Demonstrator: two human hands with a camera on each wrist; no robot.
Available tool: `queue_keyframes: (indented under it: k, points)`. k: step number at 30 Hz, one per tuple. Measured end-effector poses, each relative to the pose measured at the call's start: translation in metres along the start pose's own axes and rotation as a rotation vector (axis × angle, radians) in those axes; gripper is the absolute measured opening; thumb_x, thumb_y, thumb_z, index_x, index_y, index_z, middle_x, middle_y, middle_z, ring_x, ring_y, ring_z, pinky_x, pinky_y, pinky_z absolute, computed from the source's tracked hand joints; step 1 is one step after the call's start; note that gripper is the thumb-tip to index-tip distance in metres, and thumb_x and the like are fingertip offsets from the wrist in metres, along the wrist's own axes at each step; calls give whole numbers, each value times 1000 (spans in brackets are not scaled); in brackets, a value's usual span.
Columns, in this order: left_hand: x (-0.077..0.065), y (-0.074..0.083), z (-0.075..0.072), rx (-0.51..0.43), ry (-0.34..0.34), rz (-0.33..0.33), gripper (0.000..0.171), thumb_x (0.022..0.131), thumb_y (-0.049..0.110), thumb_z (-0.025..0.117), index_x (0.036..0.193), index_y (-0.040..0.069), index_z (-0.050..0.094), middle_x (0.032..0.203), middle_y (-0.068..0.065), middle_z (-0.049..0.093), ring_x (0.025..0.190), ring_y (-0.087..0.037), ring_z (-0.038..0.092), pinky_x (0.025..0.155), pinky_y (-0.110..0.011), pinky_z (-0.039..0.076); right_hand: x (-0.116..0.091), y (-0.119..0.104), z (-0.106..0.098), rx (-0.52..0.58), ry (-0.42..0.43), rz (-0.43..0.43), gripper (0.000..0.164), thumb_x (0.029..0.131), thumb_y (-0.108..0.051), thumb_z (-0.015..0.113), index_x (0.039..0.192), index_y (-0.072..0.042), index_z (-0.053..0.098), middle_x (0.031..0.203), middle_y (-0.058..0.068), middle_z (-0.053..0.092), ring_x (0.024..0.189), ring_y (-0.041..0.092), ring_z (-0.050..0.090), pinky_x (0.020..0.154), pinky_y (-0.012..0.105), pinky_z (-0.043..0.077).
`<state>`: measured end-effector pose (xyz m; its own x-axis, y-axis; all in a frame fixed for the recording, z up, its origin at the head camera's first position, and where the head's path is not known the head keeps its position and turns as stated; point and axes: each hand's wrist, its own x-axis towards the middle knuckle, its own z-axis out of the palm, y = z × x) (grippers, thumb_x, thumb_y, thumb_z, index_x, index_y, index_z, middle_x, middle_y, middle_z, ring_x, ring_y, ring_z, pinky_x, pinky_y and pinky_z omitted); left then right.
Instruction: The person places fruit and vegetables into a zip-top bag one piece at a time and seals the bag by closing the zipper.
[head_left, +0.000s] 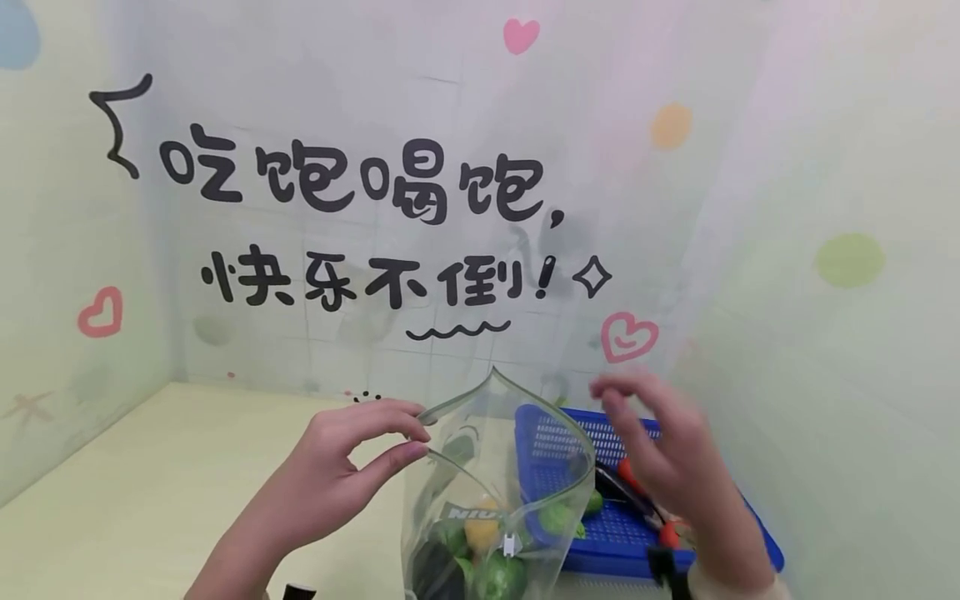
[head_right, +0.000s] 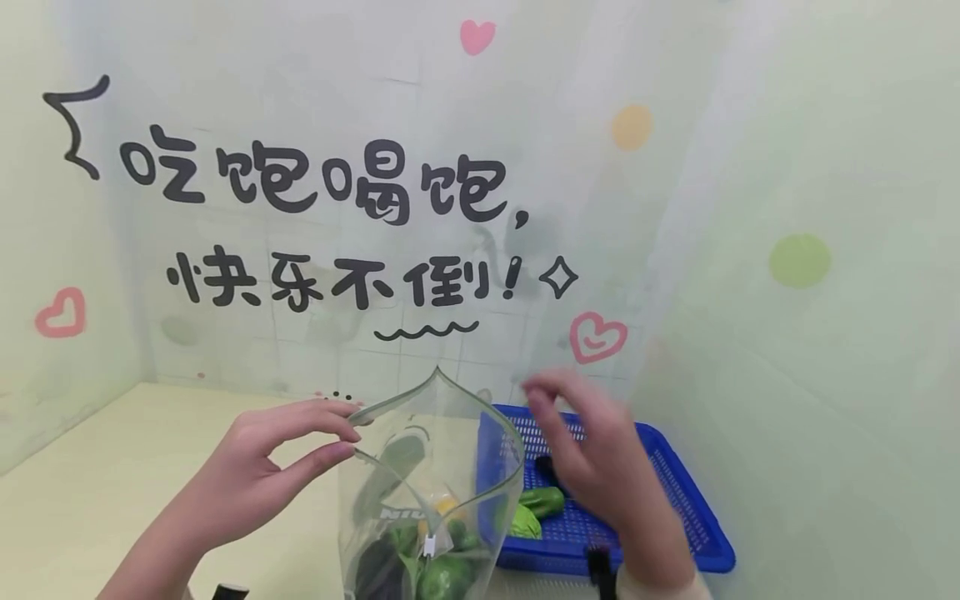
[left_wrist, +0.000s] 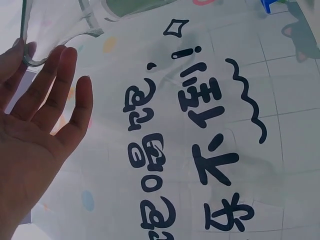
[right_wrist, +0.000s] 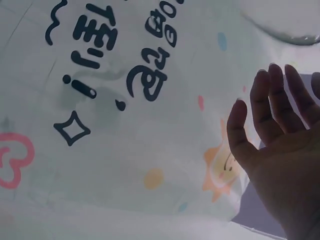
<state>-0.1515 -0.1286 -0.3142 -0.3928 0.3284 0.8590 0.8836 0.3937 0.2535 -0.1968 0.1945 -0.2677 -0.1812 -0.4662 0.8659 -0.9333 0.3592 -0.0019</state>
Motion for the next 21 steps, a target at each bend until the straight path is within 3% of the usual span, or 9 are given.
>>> queue_keyframes:
  k: [2,6,8,11,15,21]
  points:
    - [0,0,0,-6,-5,2,23,80,3,75,93,21,68,93,9,69,103,-17,63,93,-17,47,12,25,-8,11,-149,81,12,94,-6,61,103,-6,68,92,0,67,82,10,60,76,20,54]
    - [0,2,0,-14,-8,14,24,80,3,75,94,21,68,93,8,69,103,-17,63,92,-17,47,26,75,-18,-41,-621,368,13,90,-18,68,104,-19,69,96,-8,67,86,8,62,74,30,57]
    - [0,1,1,-14,-9,16,24,80,3,75,94,21,68,93,7,69,103,-17,63,92,-17,47,24,102,-18,-70,-830,499,15,89,-22,70,104,-20,69,97,-5,67,86,12,62,73,32,57]
    - [0,0,1,-9,-3,22,25,80,3,76,94,21,68,93,9,68,101,-16,63,92,-17,47,10,138,-14,-115,-1027,703,18,85,-19,73,102,-19,71,95,0,67,83,16,63,71,34,58]
    - [0,-2,2,-3,4,29,27,79,2,76,94,22,67,93,12,68,100,-16,64,92,-17,47,-22,164,-9,-216,-1154,918,23,80,-12,76,101,-20,71,94,1,65,79,17,63,65,35,60]
    - [-1,-2,2,2,3,17,25,81,3,75,95,23,67,94,12,68,101,-15,63,92,-17,47,-67,173,-9,-294,-1194,1049,29,72,-6,79,97,-13,69,87,5,63,71,21,61,58,34,59]
